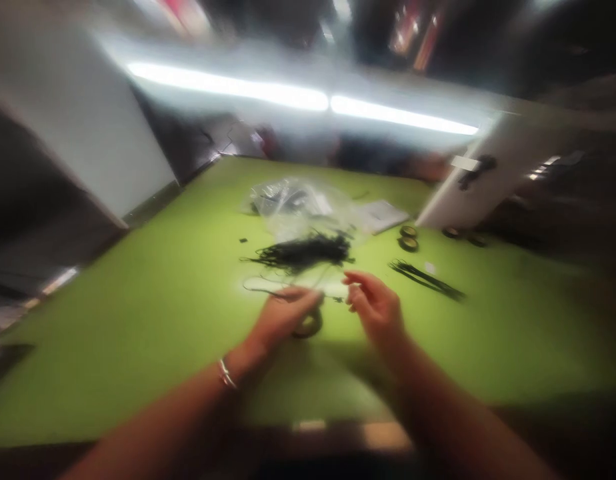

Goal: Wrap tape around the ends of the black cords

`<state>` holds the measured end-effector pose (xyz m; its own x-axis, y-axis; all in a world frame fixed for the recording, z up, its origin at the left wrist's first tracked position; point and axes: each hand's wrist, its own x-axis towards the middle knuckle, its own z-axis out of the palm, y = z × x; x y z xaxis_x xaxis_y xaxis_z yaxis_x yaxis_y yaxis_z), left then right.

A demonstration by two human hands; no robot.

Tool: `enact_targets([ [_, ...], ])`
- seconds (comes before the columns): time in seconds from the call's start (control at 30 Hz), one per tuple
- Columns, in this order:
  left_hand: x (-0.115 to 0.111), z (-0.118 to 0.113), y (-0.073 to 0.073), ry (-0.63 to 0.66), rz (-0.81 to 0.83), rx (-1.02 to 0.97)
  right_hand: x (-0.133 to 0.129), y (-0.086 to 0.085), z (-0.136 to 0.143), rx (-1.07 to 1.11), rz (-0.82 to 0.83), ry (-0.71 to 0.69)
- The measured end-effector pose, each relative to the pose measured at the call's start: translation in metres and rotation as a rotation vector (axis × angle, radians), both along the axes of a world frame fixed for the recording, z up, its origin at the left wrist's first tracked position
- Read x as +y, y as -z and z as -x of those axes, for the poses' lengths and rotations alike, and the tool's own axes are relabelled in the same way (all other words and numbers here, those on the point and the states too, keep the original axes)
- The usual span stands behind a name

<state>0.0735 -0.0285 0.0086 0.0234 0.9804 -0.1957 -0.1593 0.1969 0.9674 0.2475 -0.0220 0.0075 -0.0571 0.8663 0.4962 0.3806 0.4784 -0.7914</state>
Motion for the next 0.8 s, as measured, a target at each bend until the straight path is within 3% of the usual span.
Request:
enact_targets([
  [0.13,0.0,0.001,0.001,0.019,-0.022,0.026,0.002,-0.003,0.005,0.054,0.161,-0.072],
  [0.23,0.001,0.0,0.003,0.044,-0.057,0.017,-0.002,-0.002,0.015,-0.01,0.115,-0.115],
  [0.43,0.001,-0.002,0.007,0.046,-0.053,0.026,-0.004,0.006,0.019,-0.107,-0.112,-0.036],
  [0.63,0.005,0.001,0.013,0.179,0.038,-0.073,-0.001,0.01,0.01,-0.518,-0.585,-0.043],
  [0.8,0.008,0.004,0.021,0.179,0.04,-0.123,0.002,0.013,0.005,-0.693,-0.728,-0.097],
])
